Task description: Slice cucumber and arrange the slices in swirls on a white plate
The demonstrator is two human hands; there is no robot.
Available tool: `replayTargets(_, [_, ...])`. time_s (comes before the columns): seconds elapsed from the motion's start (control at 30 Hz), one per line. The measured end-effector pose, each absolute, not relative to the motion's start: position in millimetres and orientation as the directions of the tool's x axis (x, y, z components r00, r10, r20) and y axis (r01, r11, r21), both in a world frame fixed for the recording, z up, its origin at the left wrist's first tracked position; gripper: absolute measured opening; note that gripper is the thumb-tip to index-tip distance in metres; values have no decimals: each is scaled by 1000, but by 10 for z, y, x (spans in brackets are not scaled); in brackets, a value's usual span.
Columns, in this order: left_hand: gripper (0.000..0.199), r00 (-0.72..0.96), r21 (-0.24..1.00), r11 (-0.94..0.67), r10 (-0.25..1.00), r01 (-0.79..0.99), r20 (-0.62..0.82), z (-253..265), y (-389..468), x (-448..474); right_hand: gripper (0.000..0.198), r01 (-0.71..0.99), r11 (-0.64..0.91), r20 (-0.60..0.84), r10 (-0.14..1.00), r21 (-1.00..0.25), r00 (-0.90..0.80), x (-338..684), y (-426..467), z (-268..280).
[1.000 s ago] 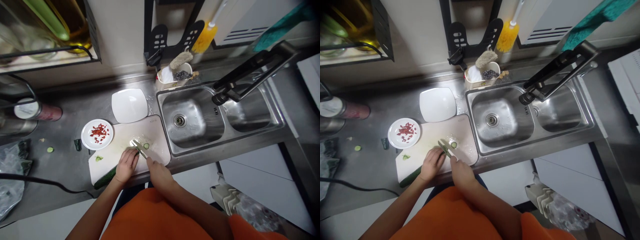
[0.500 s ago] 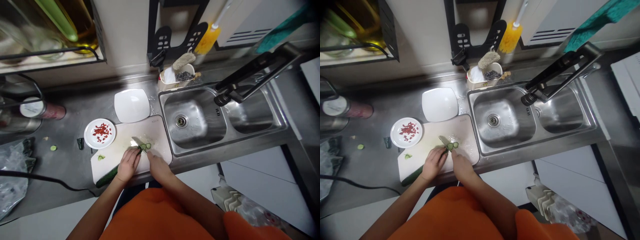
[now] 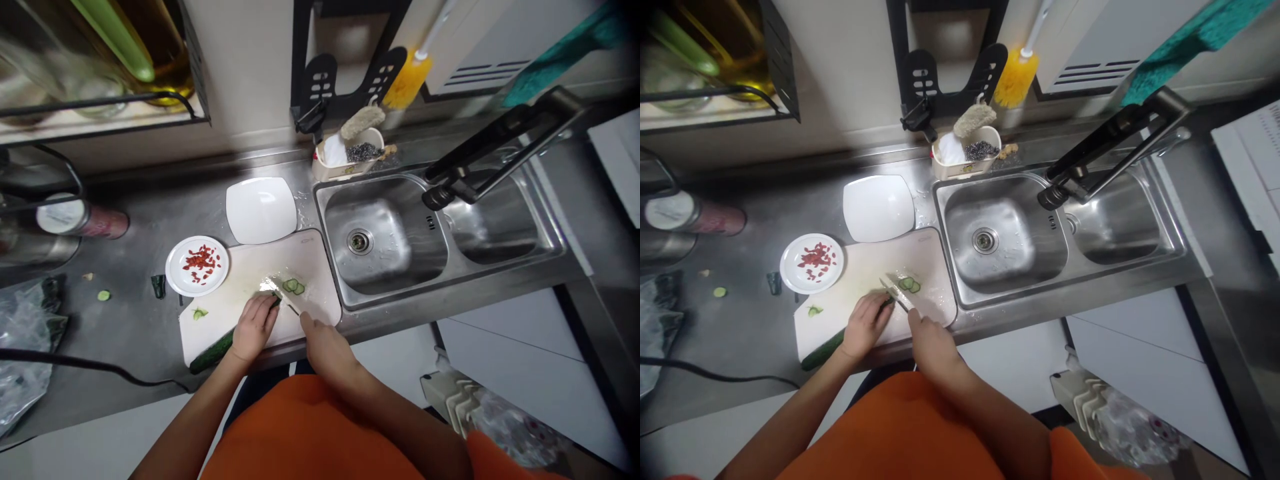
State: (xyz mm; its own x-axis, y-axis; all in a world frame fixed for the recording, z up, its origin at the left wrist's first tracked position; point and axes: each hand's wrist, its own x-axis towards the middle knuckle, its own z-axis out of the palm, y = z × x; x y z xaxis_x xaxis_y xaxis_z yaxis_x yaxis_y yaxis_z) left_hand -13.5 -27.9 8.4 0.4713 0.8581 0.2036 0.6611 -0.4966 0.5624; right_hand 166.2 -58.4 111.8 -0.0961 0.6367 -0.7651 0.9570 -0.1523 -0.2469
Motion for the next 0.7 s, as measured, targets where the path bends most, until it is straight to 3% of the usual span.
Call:
replayTargets(0.3, [20, 469, 538, -510, 854, 671, 224, 103, -275, -130, 35, 963, -150, -804, 587, -223, -95, 1629, -631, 1203])
replayTargets(0.7, [20, 474, 538, -510, 853, 671, 218, 92, -274, -133, 31, 963, -140, -791, 603, -231, -102, 1625, -595, 1213])
